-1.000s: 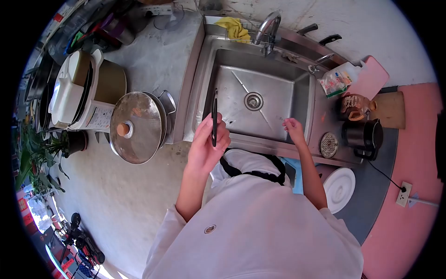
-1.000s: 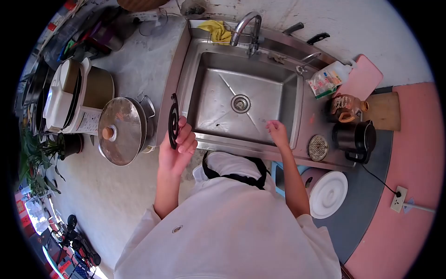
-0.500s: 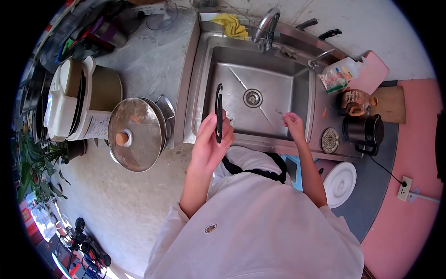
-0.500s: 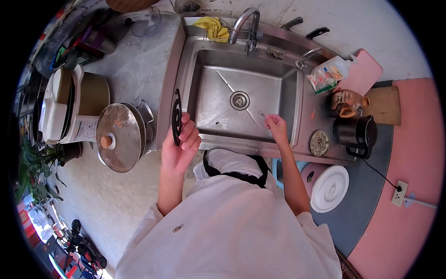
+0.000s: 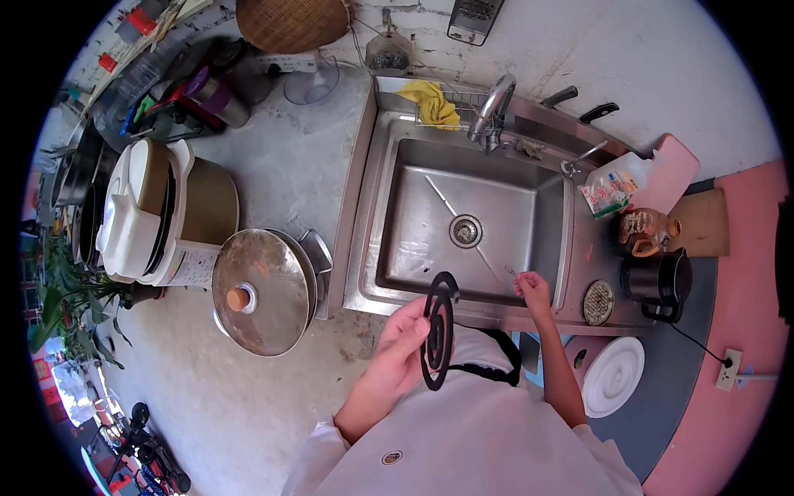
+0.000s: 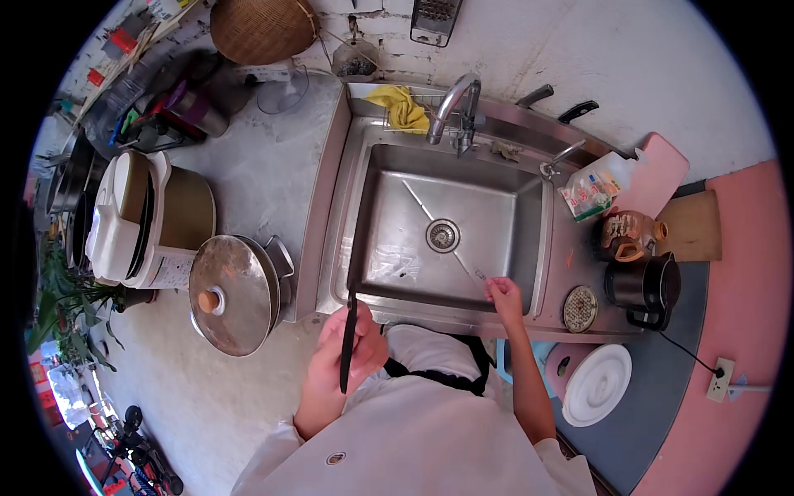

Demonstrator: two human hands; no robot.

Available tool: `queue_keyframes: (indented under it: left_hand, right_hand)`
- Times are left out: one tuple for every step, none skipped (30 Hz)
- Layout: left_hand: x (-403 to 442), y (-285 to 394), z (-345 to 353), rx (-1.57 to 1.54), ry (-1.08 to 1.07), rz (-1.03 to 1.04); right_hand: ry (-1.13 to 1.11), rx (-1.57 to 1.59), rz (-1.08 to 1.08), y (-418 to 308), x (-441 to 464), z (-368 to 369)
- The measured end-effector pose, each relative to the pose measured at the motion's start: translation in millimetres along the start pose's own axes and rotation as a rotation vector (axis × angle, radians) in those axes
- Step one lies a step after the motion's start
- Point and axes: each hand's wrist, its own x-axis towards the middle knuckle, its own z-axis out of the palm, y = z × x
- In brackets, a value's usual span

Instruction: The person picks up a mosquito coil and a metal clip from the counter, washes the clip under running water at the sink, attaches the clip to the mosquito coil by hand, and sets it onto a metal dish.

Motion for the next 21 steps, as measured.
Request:
queue_keyframes:
  left_hand:
    - [-2,2,5,0.006,-0.001,0.004]
    - [-5,4,10,0.030,0.022,-0.021]
    - [-6,4,12,0.053,0.045,-0.046]
    - [-8,3,11,0.063,0.031,-0.053]
    - [-8,3,11,0.063,0.032,-0.055]
    - [-9,2,13,0.054,0.026,-0.061]
    - [-8,2,13,0.045,0.015,-0.066]
    - [-8,1,12,0.036,0.017,-0.063]
    - [-7,1,13,0.033,0.015,-0.064]
    - [-7,1,13,0.035,0.031,-0.069]
    - [-7,1,14,0.038,0.049,-0.073]
    - [-7,-1,9,0.037,0.049,-0.074]
    - [-8,-5,-1,-0.045,-0.039,-0.059]
    - [-8,-7,-6,-0.128,-0.128,-0.044]
    - [-8,-7,-6,-0.129,-0.127,-0.046]
    - [-8,-7,-6,-0.141,-0.117,-0.045]
    - [-8,-7,-6,-0.153,-0.106,-0.045]
    - [-8,-7,-6,-0.153,-0.105,-0.047]
    - [-7,-8,-8,-0.157,-0.120,-0.040]
    - [-7,-8,-8,-0.160,-0.133,-0.033]
    - [-7,-7,-7,-0.163,-0.129,-0.038]
  right_hand:
    - [-0.003,0.004,-0.004,2,0,0]
    - [-0.003,0.003,0.003,4,-2,-1]
    - [0.000,0.000,0.012,6,-2,-1]
    - [0.001,0.002,0.011,7,-1,-1]
    - [-0.005,0.000,0.007,8,-1,-1]
    - [-0.009,-0.004,0.007,10,-3,-3]
    - [-0.004,-0.006,0.007,11,-3,-3]
    - [-0.020,-0.016,0.016,12,-2,-2]
    - [-0.037,-0.026,0.026,12,-2,-2]
    - [-0.035,-0.027,0.026,12,-2,-2]
    - [-0.042,-0.035,0.029,11,-2,-1]
    - [-0.050,-0.043,0.033,10,-2,1]
    - [-0.049,-0.044,0.035,9,-2,1]
    - [-0.053,-0.050,0.034,6,-3,2]
    - [-0.057,-0.056,0.031,4,-2,3]
    - [-0.055,-0.055,0.033,4,-2,4]
    - [-0.054,-0.056,0.034,4,-2,4]
    - [-0.053,-0.057,0.034,4,-1,5]
    - [-0.052,-0.057,0.035,4,0,6]
    - [-0.056,-0.062,0.029,3,2,7]
    - [-0.058,-0.068,0.026,4,0,7]
